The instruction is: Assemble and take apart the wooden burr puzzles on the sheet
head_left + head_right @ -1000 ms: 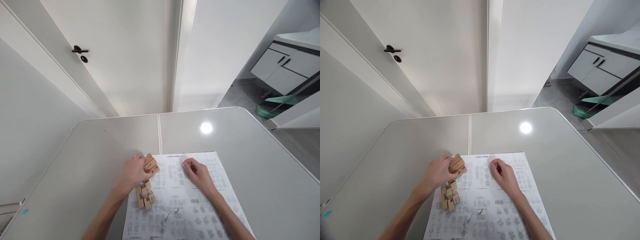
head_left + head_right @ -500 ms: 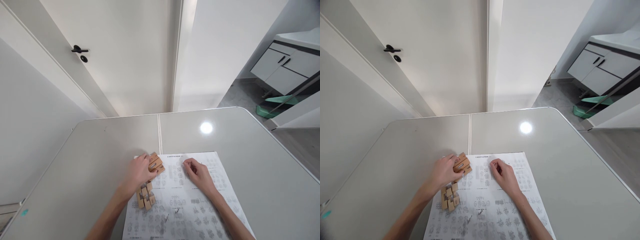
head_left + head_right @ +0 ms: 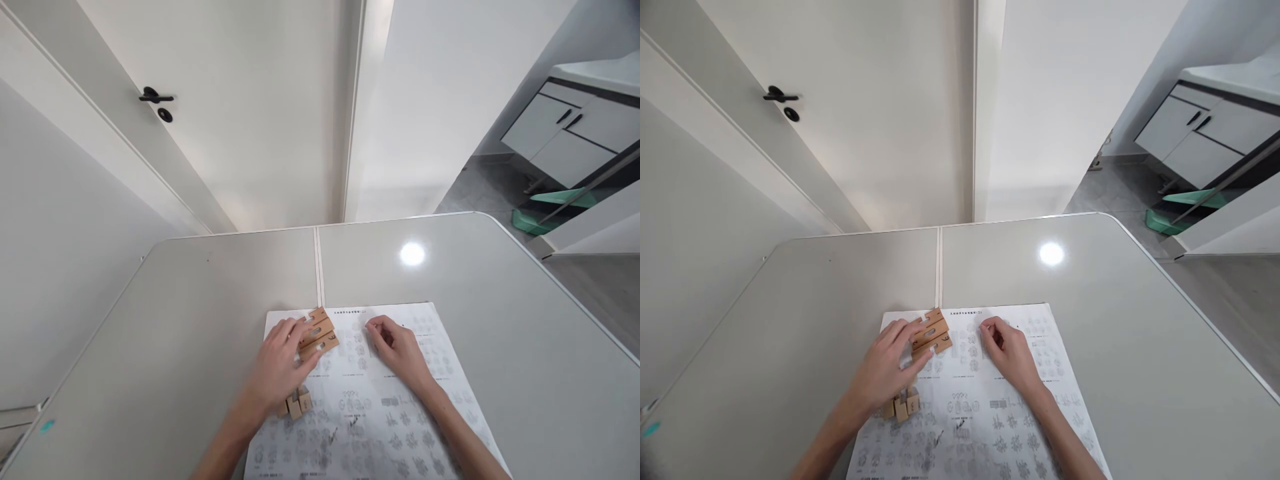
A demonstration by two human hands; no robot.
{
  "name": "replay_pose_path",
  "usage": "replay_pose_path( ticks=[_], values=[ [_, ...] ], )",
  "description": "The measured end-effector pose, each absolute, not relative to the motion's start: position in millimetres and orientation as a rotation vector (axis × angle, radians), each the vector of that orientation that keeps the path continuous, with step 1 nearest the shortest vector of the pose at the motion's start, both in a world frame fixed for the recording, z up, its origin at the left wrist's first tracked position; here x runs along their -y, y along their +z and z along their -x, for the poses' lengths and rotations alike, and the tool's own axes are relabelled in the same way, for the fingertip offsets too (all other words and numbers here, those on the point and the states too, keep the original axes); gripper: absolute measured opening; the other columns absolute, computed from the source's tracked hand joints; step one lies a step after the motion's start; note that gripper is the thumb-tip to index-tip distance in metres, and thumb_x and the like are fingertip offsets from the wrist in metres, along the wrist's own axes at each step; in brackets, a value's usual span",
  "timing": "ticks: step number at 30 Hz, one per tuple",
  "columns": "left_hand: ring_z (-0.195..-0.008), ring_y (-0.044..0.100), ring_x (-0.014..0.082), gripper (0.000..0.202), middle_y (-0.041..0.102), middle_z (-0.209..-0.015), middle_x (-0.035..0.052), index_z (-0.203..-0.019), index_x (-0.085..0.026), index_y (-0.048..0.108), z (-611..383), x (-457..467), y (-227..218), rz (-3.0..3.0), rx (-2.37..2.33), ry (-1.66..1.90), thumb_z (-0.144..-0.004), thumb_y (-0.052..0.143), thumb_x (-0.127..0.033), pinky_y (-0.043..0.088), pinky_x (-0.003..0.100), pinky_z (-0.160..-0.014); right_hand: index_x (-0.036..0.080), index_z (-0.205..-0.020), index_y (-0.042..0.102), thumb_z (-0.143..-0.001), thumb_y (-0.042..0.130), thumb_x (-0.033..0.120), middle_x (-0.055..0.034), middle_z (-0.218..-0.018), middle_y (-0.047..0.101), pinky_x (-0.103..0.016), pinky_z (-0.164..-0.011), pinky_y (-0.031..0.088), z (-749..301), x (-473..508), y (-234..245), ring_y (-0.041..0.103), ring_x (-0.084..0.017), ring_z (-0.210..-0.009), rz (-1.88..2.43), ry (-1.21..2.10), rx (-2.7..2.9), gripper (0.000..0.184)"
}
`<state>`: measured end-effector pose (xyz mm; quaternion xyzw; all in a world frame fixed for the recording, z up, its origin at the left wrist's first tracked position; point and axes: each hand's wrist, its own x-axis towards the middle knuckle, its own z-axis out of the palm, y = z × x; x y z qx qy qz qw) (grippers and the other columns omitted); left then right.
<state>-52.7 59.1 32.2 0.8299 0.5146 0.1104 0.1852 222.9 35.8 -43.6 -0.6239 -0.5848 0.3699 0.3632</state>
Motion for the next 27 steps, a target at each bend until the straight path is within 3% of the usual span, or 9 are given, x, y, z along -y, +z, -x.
replay_pose_path(
  ticks=[3,12,27],
  values=[
    [-0.121,0.063,0.0314,0.031,0.066,-0.123,0.0104,-0.121,-0.026,0.067,69.5,-33.7,22.8,-2.389,-1.383,0.456,-0.093,0.071,-0.041,0.055,0.046,-0.103,0.023,-0.094,0.065,-0.105,0.046,0.059,0.0010,-0.065,0.057,-0.029,-0.055,0.040,-223.0,-35.8,-44.2,0.048,-0.018,-0.056,1.609,0.957,1.508,0.043],
    [-0.117,0.064,0.0314,0.034,0.065,-0.124,0.0124,-0.117,-0.026,0.067,102.8,12.7,-10.1,-2.462,-1.349,0.544,-0.087,0.079,-0.036,0.059,0.045,-0.097,0.022,-0.092,0.067,-0.104,0.047,0.060,0.0013,-0.063,0.057,-0.028,-0.054,0.040,-223.4,-35.4,-45.8,0.049,-0.017,-0.055,1.624,0.920,1.519,0.044],
    [-0.119,0.063,0.0285,0.029,0.064,-0.126,0.0098,-0.119,-0.026,0.067,127.8,-56.8,-9.1,-2.387,-1.606,0.587,-0.093,0.071,-0.039,0.055,0.043,-0.105,0.023,-0.092,0.066,-0.104,0.047,0.059,0.0015,-0.064,0.057,-0.029,-0.054,0.040,-223.1,-35.0,-45.2,0.049,-0.017,-0.055,1.625,0.929,1.514,0.043]
  ],
)
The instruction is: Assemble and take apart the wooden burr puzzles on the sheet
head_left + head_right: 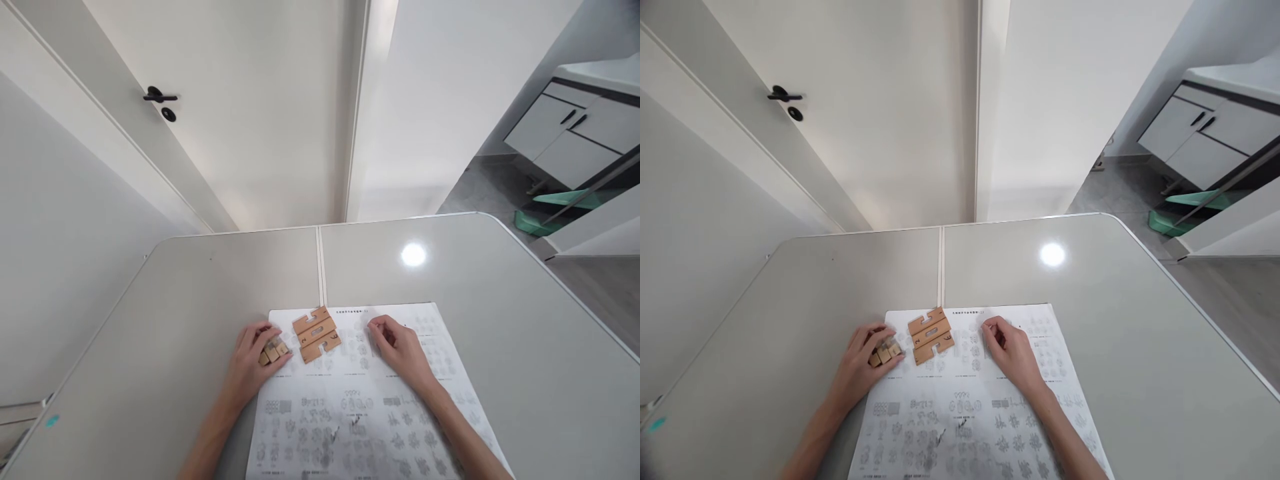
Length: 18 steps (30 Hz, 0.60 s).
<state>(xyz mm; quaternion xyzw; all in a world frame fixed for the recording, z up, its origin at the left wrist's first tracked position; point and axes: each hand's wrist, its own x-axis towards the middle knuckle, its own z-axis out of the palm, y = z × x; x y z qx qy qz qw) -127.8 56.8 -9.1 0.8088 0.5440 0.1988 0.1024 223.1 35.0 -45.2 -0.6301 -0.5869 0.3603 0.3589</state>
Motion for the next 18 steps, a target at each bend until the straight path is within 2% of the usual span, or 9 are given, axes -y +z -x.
replay_pose_path(
  ticks=[7,11,18],
  values=[
    [-0.127,0.056,0.0328,0.043,0.062,-0.136,0.0121,-0.128,-0.024,0.063,103.1,-73.9,6.4,-2.439,-1.670,0.495,-0.091,0.075,-0.041,0.045,0.051,-0.113,0.023,-0.093,0.065,-0.105,0.048,0.055,0.0020,-0.065,0.056,-0.029,-0.055,0.038,-223.2,-34.8,-44.7,0.047,-0.017,-0.056,1.614,0.951,1.514,0.039],
    [-0.128,0.056,0.0302,0.028,0.068,-0.130,0.0088,-0.127,-0.025,0.064,75.8,-73.6,11.9,-2.423,-1.634,0.439,-0.101,0.063,-0.036,0.044,0.047,-0.112,0.023,-0.094,0.065,-0.106,0.048,0.055,0.0018,-0.065,0.057,-0.028,-0.055,0.038,-223.5,-35.3,-45.4,0.049,-0.017,-0.057,1.609,0.956,1.514,0.038],
    [-0.115,0.063,0.0289,0.022,0.069,-0.124,0.0073,-0.120,-0.023,0.064,55.4,-85.3,14.1,-2.383,-1.541,0.192,-0.103,0.064,-0.036,0.046,0.048,-0.106,0.023,-0.096,0.065,-0.107,0.047,0.050,0.0014,-0.068,0.059,-0.029,-0.056,0.040,-222.5,-32.0,-39.0,0.050,-0.017,-0.058,1.563,0.928,1.572,0.035]
  ],
)
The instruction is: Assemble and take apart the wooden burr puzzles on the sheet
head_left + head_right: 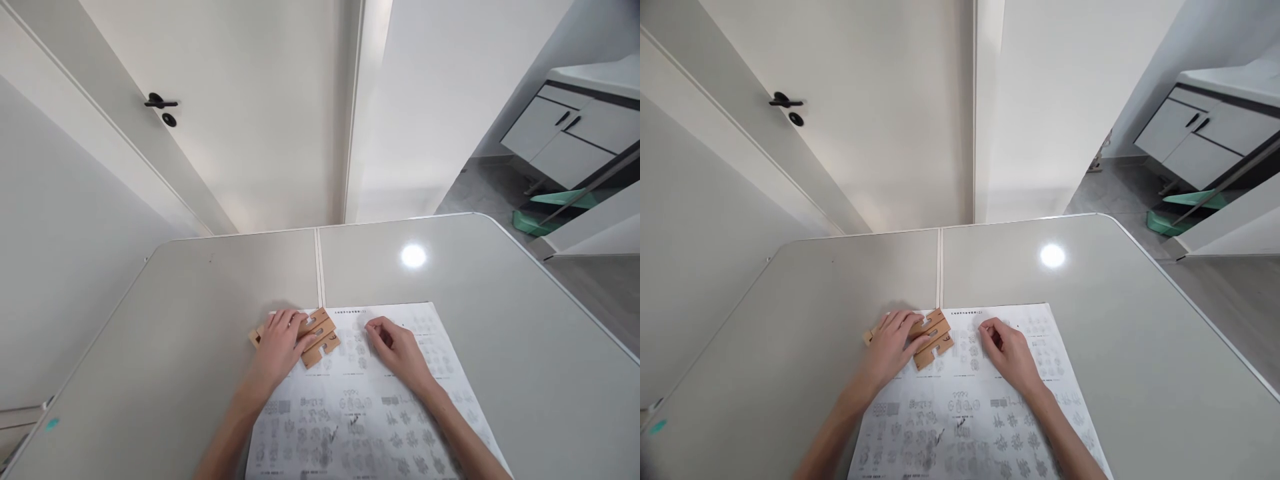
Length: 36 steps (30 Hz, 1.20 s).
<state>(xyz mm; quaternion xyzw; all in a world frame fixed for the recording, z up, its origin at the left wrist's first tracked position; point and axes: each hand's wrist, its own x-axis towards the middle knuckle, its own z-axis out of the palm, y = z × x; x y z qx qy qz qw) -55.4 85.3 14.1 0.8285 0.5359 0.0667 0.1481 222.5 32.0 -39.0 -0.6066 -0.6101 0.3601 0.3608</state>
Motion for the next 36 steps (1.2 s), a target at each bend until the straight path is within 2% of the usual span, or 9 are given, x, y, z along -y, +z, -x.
replay_pose_path(
  ticks=[6,9,12,14,17,23,29,32,36],
  values=[
    [-0.113,0.066,0.0292,0.021,0.067,-0.122,0.0071,-0.116,-0.024,0.062,35.7,-74.7,9.0,-2.272,-1.408,0.273,-0.101,0.067,-0.038,0.053,0.042,-0.094,0.024,-0.099,0.064,-0.107,0.051,0.040,-0.0008,-0.076,0.062,-0.029,-0.057,0.044,-217.6,-28.4,-31.5,0.056,-0.018,-0.063,1.444,0.861,1.694,0.023],
    [-0.104,0.068,0.0271,0.017,0.067,-0.116,0.0061,-0.111,-0.024,0.061,21.9,-68.3,5.0,-2.243,-1.362,0.364,-0.099,0.068,-0.034,0.054,0.039,-0.087,0.025,-0.105,0.065,-0.102,0.062,0.035,-0.0053,-0.092,0.067,-0.032,-0.068,0.052,-216.3,-28.0,-29.4,0.063,-0.022,-0.080,1.281,0.806,1.815,0.011],
    [-0.101,0.070,0.0266,0.017,0.069,-0.112,0.0049,-0.109,-0.024,0.060,14.7,-66.7,-0.2,-2.192,-1.366,0.442,-0.097,0.071,-0.031,0.054,0.039,-0.086,0.026,-0.113,0.066,-0.093,0.077,0.034,-0.0090,-0.110,0.066,-0.038,-0.083,0.056,-216.1,-27.0,-28.7,0.064,-0.027,-0.101,1.138,0.804,1.922,0.024],
    [-0.102,0.070,0.0271,0.021,0.071,-0.112,0.0049,-0.109,-0.024,0.060,14.4,-67.6,-3.7,-2.150,-1.369,0.479,-0.095,0.073,-0.031,0.055,0.038,-0.085,0.027,-0.116,0.067,-0.087,0.084,0.034,-0.0096,-0.114,0.064,-0.040,-0.086,0.056,-216.2,-26.1,-29.5,0.062,-0.029,-0.105,1.103,0.802,1.984,0.034],
    [-0.101,0.071,0.0263,0.024,0.072,-0.112,0.0047,-0.113,-0.024,0.061,17.0,-68.9,-8.2,-2.111,-1.359,0.523,-0.094,0.075,-0.032,0.055,0.036,-0.084,0.028,-0.117,0.070,-0.082,0.090,0.034,-0.0095,-0.115,0.061,-0.041,-0.086,0.055,-215.6,-25.0,-31.9,0.059,-0.029,-0.104,1.114,0.792,2.049,0.041],
    [-0.095,0.068,0.0230,0.014,0.070,-0.108,0.0044,-0.115,-0.024,0.063,19.1,-66.1,-16.5,-2.118,-1.340,0.609,-0.102,0.063,-0.031,0.054,0.036,-0.084,0.027,-0.111,0.073,-0.079,0.093,0.031,-0.0090,-0.114,0.060,-0.041,-0.085,0.055,-214.5,-24.9,-36.3,0.059,-0.029,-0.102,1.147,0.753,2.083,0.038],
    [-0.095,0.067,0.0211,0.021,0.066,-0.109,0.0048,-0.124,-0.025,0.059,20.2,-62.9,-22.4,-2.081,-1.328,0.736,-0.104,0.058,-0.029,0.056,0.034,-0.084,0.025,-0.107,0.073,-0.078,0.094,0.031,-0.0082,-0.110,0.064,-0.042,-0.085,0.053,-215.6,-26.3,-38.5,0.059,-0.029,-0.101,1.139,0.783,2.067,0.036],
    [-0.103,0.067,0.0208,0.020,0.062,-0.117,0.0062,-0.125,-0.026,0.060,21.6,-61.7,-21.9,-2.099,-1.319,0.753,-0.104,0.057,-0.028,0.056,0.034,-0.090,0.025,-0.105,0.073,-0.079,0.094,0.034,-0.0067,-0.103,0.067,-0.042,-0.084,0.052,-215.9,-26.9,-37.7,0.058,-0.028,-0.096,1.135,0.790,2.085,0.035],
    [-0.113,0.063,0.0226,0.014,0.058,-0.121,0.0073,-0.115,-0.026,0.067,22.1,-59.7,-19.7,-2.177,-1.298,0.800,-0.104,0.059,-0.027,0.055,0.038,-0.099,0.026,-0.103,0.073,-0.079,0.094,0.033,-0.0048,-0.100,0.068,-0.041,-0.085,0.050,-216.3,-27.0,-34.2,0.059,-0.027,-0.095,1.145,0.806,2.098,0.034]
  ],
)
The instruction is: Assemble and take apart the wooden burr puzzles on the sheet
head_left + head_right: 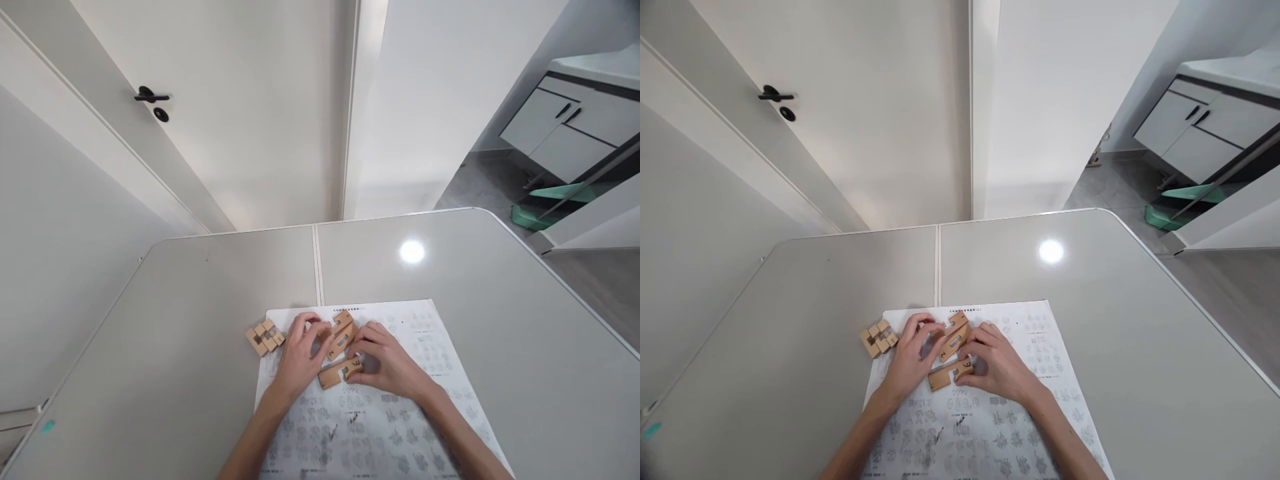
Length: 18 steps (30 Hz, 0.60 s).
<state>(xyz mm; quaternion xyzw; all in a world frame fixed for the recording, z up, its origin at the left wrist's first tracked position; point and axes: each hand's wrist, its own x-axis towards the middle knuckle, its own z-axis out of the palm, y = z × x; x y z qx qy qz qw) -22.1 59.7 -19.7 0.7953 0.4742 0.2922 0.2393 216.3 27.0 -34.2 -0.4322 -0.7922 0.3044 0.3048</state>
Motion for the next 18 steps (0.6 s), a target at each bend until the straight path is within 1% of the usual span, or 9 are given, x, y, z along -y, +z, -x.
replay_pose_path(
  ticks=[2,4,8,12,18],
  values=[
    [-0.116,0.061,0.0236,0.010,0.057,-0.122,0.0077,-0.109,-0.026,0.069,21.9,-59.0,-18.8,-2.214,-1.269,0.814,-0.103,0.061,-0.027,0.054,0.040,-0.101,0.026,-0.102,0.072,-0.079,0.094,0.032,-0.0044,-0.101,0.068,-0.041,-0.086,0.050,-216.5,-27.1,-32.6,0.059,-0.027,-0.096,1.143,0.819,2.108,0.032],
    [-0.121,0.058,0.0259,0.006,0.057,-0.124,0.0081,-0.104,-0.026,0.069,21.5,-58.7,-18.2,-2.261,-1.240,0.805,-0.099,0.068,-0.029,0.053,0.043,-0.104,0.026,-0.101,0.072,-0.079,0.094,0.031,-0.0040,-0.101,0.068,-0.041,-0.087,0.050,-216.8,-27.2,-31.7,0.059,-0.027,-0.096,1.143,0.829,2.110,0.031],
    [-0.126,0.054,0.0293,0.021,0.059,-0.129,0.0084,-0.106,-0.026,0.069,20.2,-59.4,-17.6,-2.347,-1.216,0.760,-0.089,0.081,-0.030,0.052,0.047,-0.106,0.026,-0.101,0.072,-0.078,0.095,0.036,-0.0035,-0.101,0.068,-0.040,-0.088,0.049,-217.4,-27.7,-31.8,0.059,-0.026,-0.097,1.138,0.841,2.105,0.034],
    [-0.125,0.055,0.0285,0.023,0.062,-0.128,0.0081,-0.108,-0.026,0.069,18.5,-60.2,-16.4,-2.377,-1.200,0.773,-0.088,0.080,-0.028,0.053,0.046,-0.106,0.026,-0.102,0.074,-0.078,0.095,0.040,-0.0037,-0.101,0.068,-0.040,-0.088,0.050,-217.8,-28.5,-32.2,0.060,-0.026,-0.097,1.137,0.829,2.135,0.035],
    [-0.128,0.054,0.0310,0.020,0.064,-0.129,0.0090,-0.102,-0.026,0.070,17.7,-59.6,-15.2,-2.389,-1.217,0.780,-0.087,0.081,-0.029,0.052,0.051,-0.107,0.027,-0.103,0.076,-0.077,0.095,0.031,-0.0035,-0.100,0.069,-0.041,-0.088,0.049,-218.2,-28.3,-30.6,0.059,-0.026,-0.095,1.132,0.853,2.140,0.033]
  ],
)
